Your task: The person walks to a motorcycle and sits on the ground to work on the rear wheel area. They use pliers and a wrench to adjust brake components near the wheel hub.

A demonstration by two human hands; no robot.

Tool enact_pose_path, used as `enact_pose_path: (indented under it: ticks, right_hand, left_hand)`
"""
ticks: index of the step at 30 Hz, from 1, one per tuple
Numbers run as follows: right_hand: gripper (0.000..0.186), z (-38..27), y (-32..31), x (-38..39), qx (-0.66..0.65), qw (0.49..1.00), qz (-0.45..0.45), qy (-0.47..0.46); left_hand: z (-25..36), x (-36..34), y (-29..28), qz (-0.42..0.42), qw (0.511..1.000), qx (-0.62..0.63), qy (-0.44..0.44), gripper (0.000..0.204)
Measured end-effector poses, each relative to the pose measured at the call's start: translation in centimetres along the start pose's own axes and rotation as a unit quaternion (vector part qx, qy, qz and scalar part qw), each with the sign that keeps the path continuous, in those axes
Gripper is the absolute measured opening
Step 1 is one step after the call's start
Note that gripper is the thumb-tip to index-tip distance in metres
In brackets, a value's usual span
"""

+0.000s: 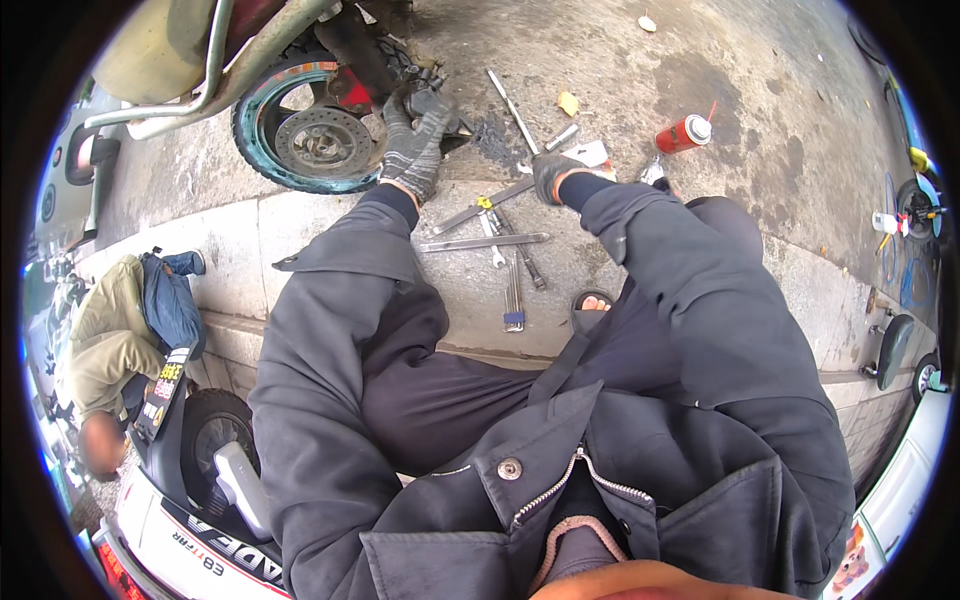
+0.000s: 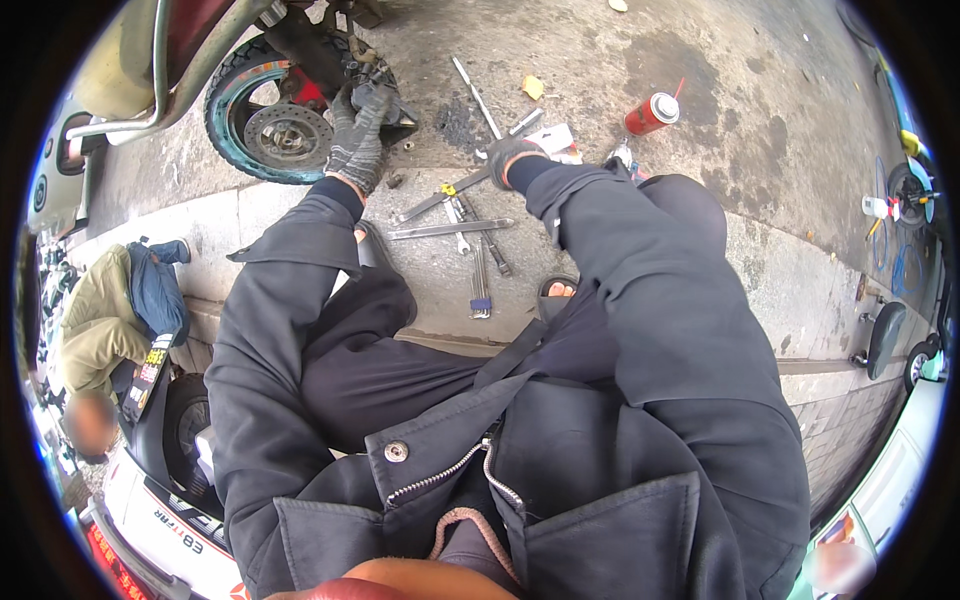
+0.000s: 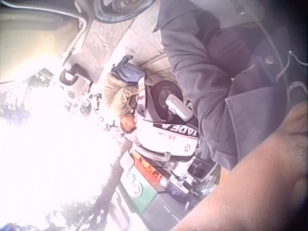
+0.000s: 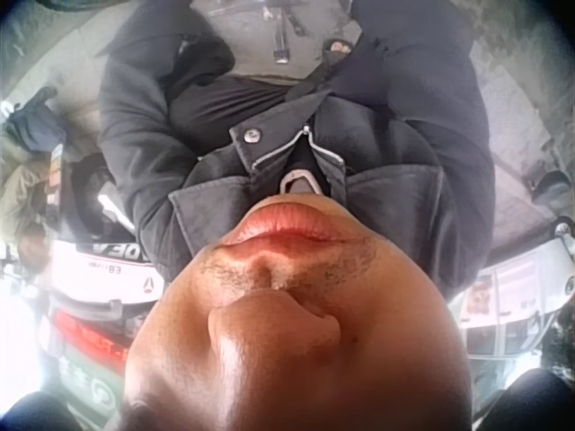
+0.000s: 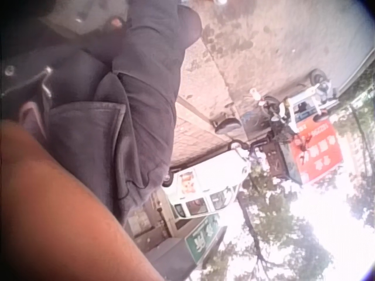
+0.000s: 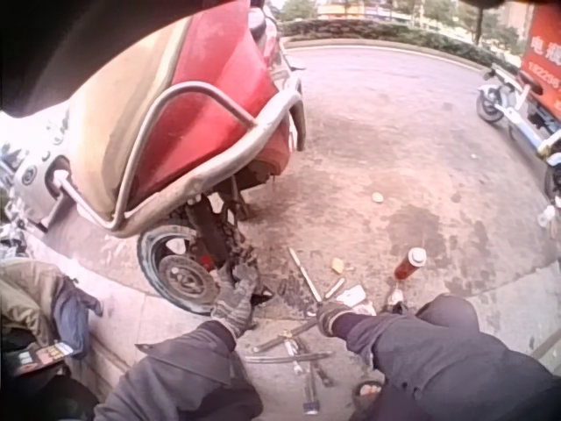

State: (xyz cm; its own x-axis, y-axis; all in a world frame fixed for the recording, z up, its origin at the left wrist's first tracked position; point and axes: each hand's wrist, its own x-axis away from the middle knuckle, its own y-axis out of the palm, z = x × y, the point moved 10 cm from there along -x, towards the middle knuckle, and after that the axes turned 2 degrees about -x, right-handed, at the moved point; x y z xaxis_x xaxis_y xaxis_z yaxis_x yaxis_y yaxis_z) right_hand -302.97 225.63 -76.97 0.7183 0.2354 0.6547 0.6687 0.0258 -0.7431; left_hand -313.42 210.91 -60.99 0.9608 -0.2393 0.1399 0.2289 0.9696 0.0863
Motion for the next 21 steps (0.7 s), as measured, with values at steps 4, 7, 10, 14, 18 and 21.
enact_pose_path:
  ticks: [4, 7, 10, 14, 18, 21]
  right_hand:
    - [0.033, 0.2, 6.1, -0.4, -0.021, 1.000, 0.012, -0.007]
    - [0.029, 0.5, 6.7, -0.9, -0.074, 0.997, 0.029, 0.004]
    - [0.026, -0.5, 5.0, -1.1, -0.059, 0.995, 0.072, 0.022]
    - [0.030, -5.2, 5.4, 0.0, -0.119, 0.990, 0.075, 0.026]
    - [0.047, -8.8, 8.4, 1.5, -0.119, 0.992, 0.035, 0.037]
    - [0.044, -8.8, 9.4, 0.6, -0.126, 0.991, 0.019, 0.036]
  left_hand:
    - [-0.5, 0.3, 0.1, -0.008, 0.987, 0.125, -0.098, 0.060]
    - [-1.0, 0.8, -0.2, 0.001, 0.957, 0.224, -0.184, 0.065]
    - [-0.7, 0.9, -0.8, 0.000, 0.962, 0.177, -0.208, 0.054]
    - [0.2, 0.8, 0.1, -0.068, 0.958, 0.211, -0.182, 0.035]
    - [0.1, 1.2, 1.3, -0.124, 0.935, 0.262, -0.203, 0.030]
    - [0.2, 1.2, 1.6, -0.145, 0.923, 0.282, -0.220, 0.027]
